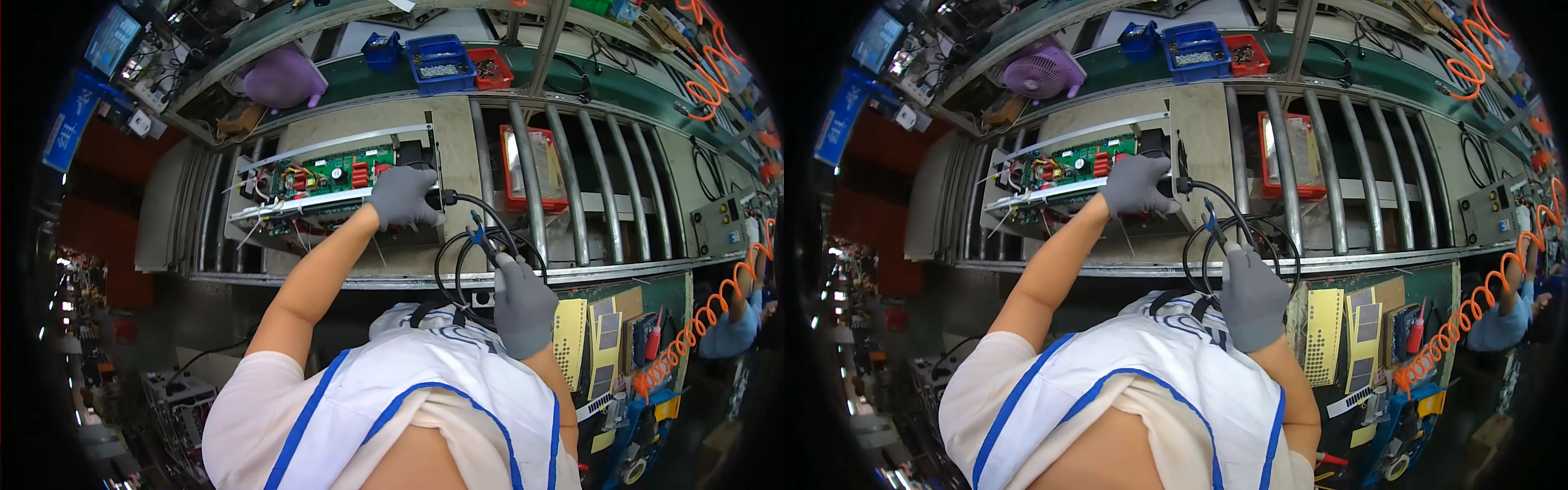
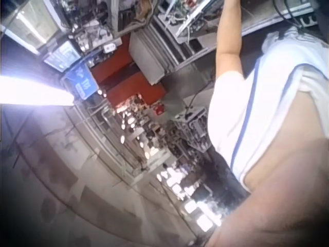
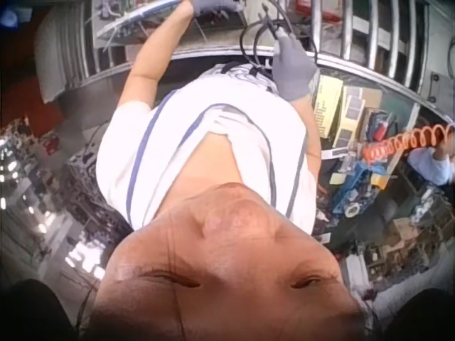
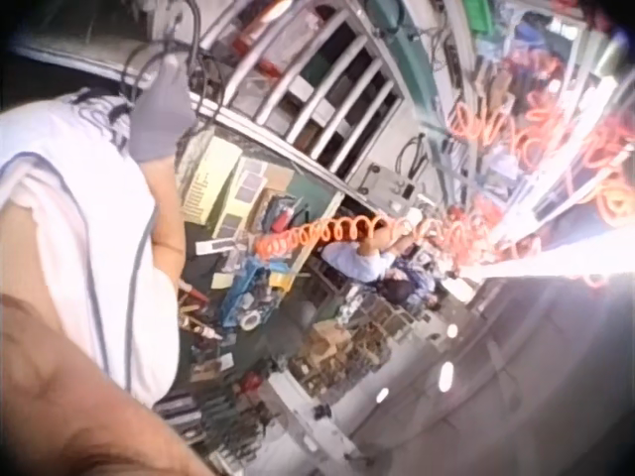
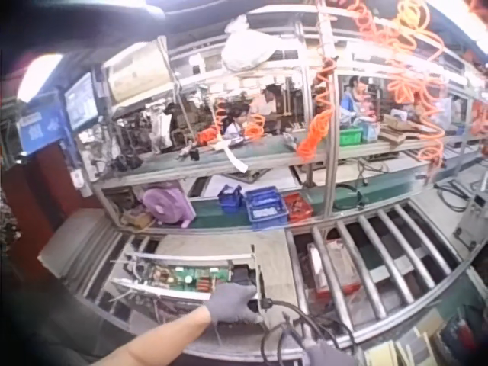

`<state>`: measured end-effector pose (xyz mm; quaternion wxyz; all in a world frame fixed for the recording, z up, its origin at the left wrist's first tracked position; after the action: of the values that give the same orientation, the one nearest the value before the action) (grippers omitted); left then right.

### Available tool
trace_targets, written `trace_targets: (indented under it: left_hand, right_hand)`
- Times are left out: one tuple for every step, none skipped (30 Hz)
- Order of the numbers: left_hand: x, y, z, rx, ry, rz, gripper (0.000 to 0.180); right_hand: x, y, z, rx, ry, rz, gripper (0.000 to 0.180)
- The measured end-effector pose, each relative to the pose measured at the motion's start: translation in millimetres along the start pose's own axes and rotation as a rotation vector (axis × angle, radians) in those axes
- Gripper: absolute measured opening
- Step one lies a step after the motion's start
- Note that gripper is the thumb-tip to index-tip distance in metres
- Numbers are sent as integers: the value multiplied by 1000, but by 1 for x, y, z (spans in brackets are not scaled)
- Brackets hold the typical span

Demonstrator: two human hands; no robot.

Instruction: The person applies a substance from a red bottle onto a circuit board inside a metal chassis. They then connect a black cable to the board and place a white label on the chassis. The person handles the chassis and components throughout the process.

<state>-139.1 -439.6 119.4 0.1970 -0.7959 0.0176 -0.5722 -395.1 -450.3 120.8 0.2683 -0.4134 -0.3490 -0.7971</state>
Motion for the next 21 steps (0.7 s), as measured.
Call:
trace_targets:
  left_hand:
    - [2, 0, 1, -1, -28, 15, 56]
    - [0, -2, 0, -4, -59, 37, 56]
    - [1, -3, -1, -1, -57, 44, 54]
    - [2, -1, 1, -22, -57, 27, 53]
    - [2, 0, 2, -43, -54, 9, 52]
    - [2, 1, 4, -63, -52, -9, 50]
    - [0, 1, 5, -70, -60, -14, 49]
    - [-1, 1, 6, -77, -62, -19, 48]
    - [-2, 1, 7, -83, -64, -25, 47]
    - [-3, 2, 9, -98, -65, -38, 48]
    - [-5, 3, 11, -112, -66, -50, 50]
    - [-6, 5, 13, -124, -68, -63, 51]
    - [-7, 5, 14, -123, -68, -58, 51]
    - [-9, 6, 16, -121, -69, -49, 52]
    - [-10, 7, 17, -115, -72, -41, 52]
    - [-8, 7, 17, -116, -83, -42, 51]
    - [-6, 8, 12, -125, -96, -34, 50]
    - [-4, 7, 13, -115, -106, -34, 49]
    - [-6, 6, 15, -109, -121, -34, 46]
    - [-7, 6, 17, -101, -132, -32, 43]
    - [-8, 5, 17, -102, -140, -31, 40]
  right_hand:
    - [-3, 8, 7, -7, -22, 4, 21]
    - [-7, 12, 14, -19, -46, 15, 21]
    - [-11, 16, 20, -1, -91, -3, 22]
    - [-14, 22, 24, 26, -121, -1, 23]
    - [-16, 26, 29, 52, -148, -2, 24]
    - [-18, 30, 33, 79, -176, -1, 25]
    - [-22, 32, 37, 77, -179, -17, 22]
    - [-27, 35, 40, 71, -199, -2, 22]
    - [-31, 38, 41, 66, -219, 14, 22]
    - [-34, 41, 43, 62, -238, 31, 21]
    - [-36, 44, 46, 66, -245, 43, 22]
    - [-36, 48, 50, 71, -251, 56, 22]
    - [-36, 52, 54, 79, -256, 71, 22]
    - [-37, 55, 58, 89, -284, 113, 22]
    - [-36, 59, 62, 103, -311, 156, 21]
    - [-34, 63, 66, 119, -336, 201, 21]
    - [-26, 70, 66, 98, -319, 274, 18]
    - [-18, 85, 65, 96, -291, 345, 14]
    - [-15, 101, 59, 96, -263, 417, 10]
    - [-17, 121, 47, 143, -263, 379, 7]
    - [-17, 150, 40, 61, -292, 464, 11]
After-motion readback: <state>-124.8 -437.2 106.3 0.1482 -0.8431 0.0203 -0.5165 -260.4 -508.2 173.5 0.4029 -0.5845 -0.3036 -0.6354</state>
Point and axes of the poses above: each hand's wrist, its own y-axis towards the middle knuckle, its own x-axis out of the back of the hand, z = x × y, the point moved 2 cm from there along y, towards the middle knuckle, and after that the axes turned 8 degrees about z, right-handed, at the moved point
